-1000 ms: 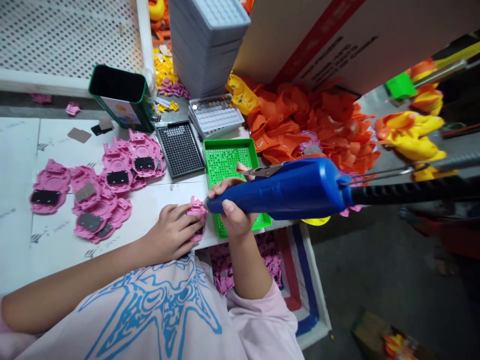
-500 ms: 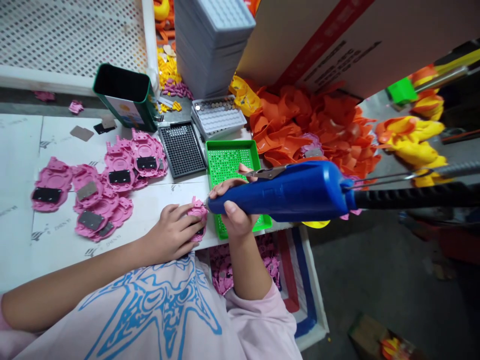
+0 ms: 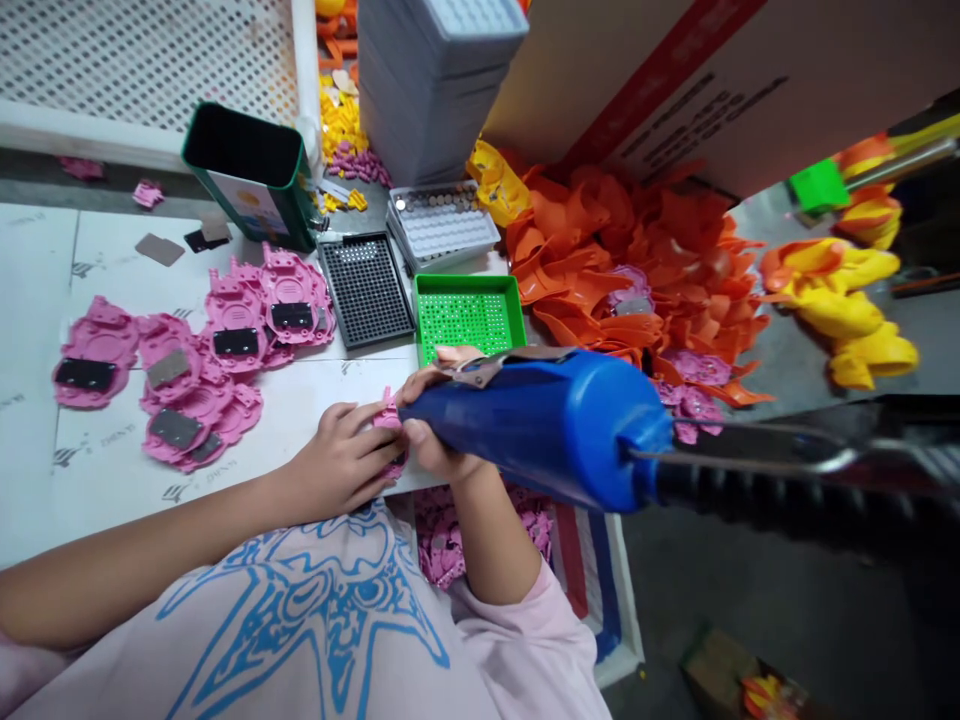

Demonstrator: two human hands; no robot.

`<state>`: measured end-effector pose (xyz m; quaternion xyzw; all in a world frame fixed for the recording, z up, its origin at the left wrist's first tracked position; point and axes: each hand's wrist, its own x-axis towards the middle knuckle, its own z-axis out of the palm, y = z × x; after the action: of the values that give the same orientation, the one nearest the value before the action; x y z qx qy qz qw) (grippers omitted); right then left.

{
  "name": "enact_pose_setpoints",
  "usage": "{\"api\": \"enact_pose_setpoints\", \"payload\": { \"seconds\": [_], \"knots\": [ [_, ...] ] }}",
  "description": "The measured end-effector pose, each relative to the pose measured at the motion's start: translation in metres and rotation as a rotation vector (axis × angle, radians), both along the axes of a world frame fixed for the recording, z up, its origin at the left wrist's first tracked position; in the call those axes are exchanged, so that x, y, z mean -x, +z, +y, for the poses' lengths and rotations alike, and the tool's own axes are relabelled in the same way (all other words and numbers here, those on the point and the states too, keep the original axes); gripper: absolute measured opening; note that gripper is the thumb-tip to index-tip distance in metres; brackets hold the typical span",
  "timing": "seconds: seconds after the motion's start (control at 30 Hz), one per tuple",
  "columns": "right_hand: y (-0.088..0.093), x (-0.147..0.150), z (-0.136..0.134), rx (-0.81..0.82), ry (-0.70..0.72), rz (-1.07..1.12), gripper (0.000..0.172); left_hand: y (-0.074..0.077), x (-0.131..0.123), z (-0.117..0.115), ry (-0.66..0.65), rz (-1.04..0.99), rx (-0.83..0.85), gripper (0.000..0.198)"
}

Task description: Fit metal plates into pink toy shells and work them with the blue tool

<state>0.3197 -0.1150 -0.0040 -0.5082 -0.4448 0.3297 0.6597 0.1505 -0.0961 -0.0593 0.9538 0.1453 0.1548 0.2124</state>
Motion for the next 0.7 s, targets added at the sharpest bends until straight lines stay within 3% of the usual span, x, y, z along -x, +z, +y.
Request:
{"api": "enact_pose_setpoints", "payload": {
  "seconds": [0.13, 0.3, 0.57, 0.7],
  "knots": [
    [-0.005, -0.003, 0.002, -0.007, 0.014, -0.043, 0.032, 0.001, 0.0, -0.001, -0.003, 0.007, -0.014, 0.024],
    [-0.009, -0.007, 0.005, 0.021, 0.067, 0.053, 0.036, 0.001, 0.0, 0.0, 0.003, -0.029, -0.073, 0.025],
    [0.033, -0.015, -0.028, -0.136, -0.229, 0.18, 0.029, 0.005, 0.001, -0.003, 0.006, -0.008, -0.117, 0.028],
    [0.031, -0.023, -0.042, -0.067, -0.317, 0.19, 0.031, 0.005, -0.001, -0.006, 0.004, 0.003, -0.11, 0.027]
  ]
}}
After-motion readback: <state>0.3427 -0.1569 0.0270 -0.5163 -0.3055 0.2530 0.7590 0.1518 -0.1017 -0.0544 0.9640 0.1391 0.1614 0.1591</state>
